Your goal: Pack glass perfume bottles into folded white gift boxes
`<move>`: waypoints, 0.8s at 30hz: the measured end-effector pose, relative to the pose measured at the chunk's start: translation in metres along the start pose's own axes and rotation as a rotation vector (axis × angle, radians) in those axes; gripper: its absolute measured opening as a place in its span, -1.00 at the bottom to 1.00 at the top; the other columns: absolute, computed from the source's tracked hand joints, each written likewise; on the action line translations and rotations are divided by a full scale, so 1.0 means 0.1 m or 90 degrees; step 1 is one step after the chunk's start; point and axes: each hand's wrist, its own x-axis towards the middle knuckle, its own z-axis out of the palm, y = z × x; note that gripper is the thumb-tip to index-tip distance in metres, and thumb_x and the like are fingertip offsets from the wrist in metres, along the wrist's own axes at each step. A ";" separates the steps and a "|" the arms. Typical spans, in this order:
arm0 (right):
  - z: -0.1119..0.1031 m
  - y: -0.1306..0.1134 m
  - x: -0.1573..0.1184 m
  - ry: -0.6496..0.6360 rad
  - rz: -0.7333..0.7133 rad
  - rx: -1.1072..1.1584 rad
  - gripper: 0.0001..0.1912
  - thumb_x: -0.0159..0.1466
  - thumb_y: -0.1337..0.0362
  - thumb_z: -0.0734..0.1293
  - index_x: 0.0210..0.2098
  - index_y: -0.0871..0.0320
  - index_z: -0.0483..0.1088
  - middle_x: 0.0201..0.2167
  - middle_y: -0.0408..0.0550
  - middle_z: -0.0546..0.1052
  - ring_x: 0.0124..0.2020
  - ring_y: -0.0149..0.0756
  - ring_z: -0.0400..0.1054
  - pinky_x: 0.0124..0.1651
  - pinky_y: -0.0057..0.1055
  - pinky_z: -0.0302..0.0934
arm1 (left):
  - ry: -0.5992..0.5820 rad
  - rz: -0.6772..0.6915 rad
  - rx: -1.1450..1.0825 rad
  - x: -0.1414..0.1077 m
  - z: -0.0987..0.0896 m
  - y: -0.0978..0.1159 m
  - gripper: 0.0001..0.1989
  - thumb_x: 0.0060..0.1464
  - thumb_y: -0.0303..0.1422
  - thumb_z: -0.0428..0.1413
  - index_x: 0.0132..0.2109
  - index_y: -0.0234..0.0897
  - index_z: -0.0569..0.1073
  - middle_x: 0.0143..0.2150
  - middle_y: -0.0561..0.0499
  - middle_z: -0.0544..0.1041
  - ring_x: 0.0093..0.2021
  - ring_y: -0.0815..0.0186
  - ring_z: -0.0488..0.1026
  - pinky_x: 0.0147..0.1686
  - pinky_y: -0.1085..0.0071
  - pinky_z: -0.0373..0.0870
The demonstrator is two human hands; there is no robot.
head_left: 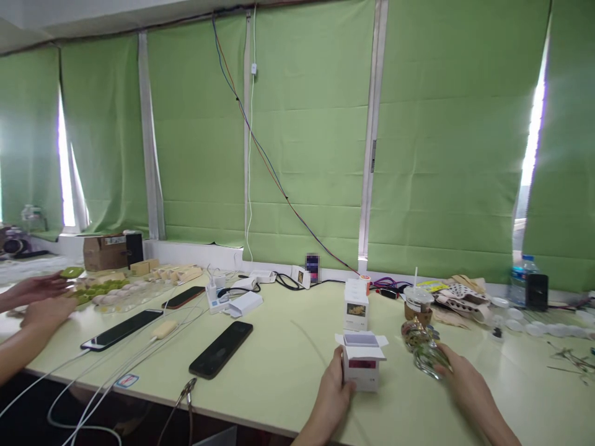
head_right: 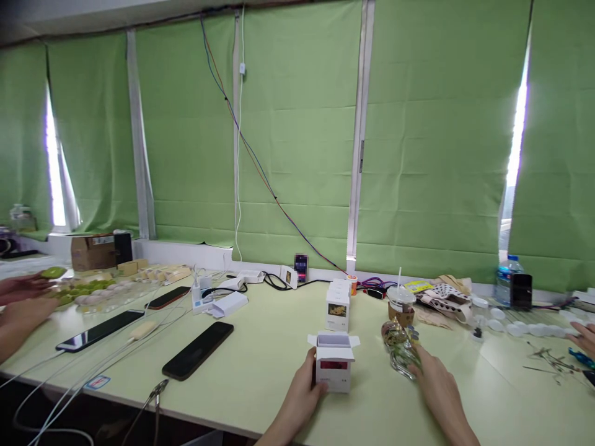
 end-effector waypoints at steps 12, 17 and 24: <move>-0.01 0.54 0.11 0.027 -0.036 -0.016 -0.56 0.17 0.21 0.07 -0.01 0.13 0.32 -0.04 0.13 0.52 -0.13 -0.06 0.46 -0.20 -0.31 0.29 | -0.002 0.014 0.003 0.00 0.01 -0.06 -0.25 -0.23 -0.71 -0.04 0.18 -0.24 0.18 0.13 -0.06 0.40 0.12 0.17 0.31 0.12 0.31 0.18; 0.06 0.59 0.16 0.016 -0.041 -0.020 -0.54 0.20 0.22 0.04 0.02 0.16 0.31 -0.06 0.16 0.51 -0.14 -0.07 0.47 -0.20 -0.31 0.29 | -0.003 -0.006 0.014 0.01 0.00 0.00 -0.30 -0.21 -0.68 -0.03 0.15 -0.23 0.20 0.08 -0.05 0.44 0.06 0.18 0.36 0.06 0.32 0.22; 0.09 0.61 0.19 0.016 -0.037 -0.030 -0.52 0.21 0.23 0.04 0.03 0.22 0.32 -0.06 0.21 0.51 -0.16 -0.03 0.46 -0.20 -0.28 0.29 | 0.002 -0.034 -0.084 0.02 0.00 0.07 -0.43 -0.18 -0.62 -0.02 0.06 -0.29 0.28 -0.02 -0.07 0.51 -0.03 0.16 0.42 -0.01 0.29 0.29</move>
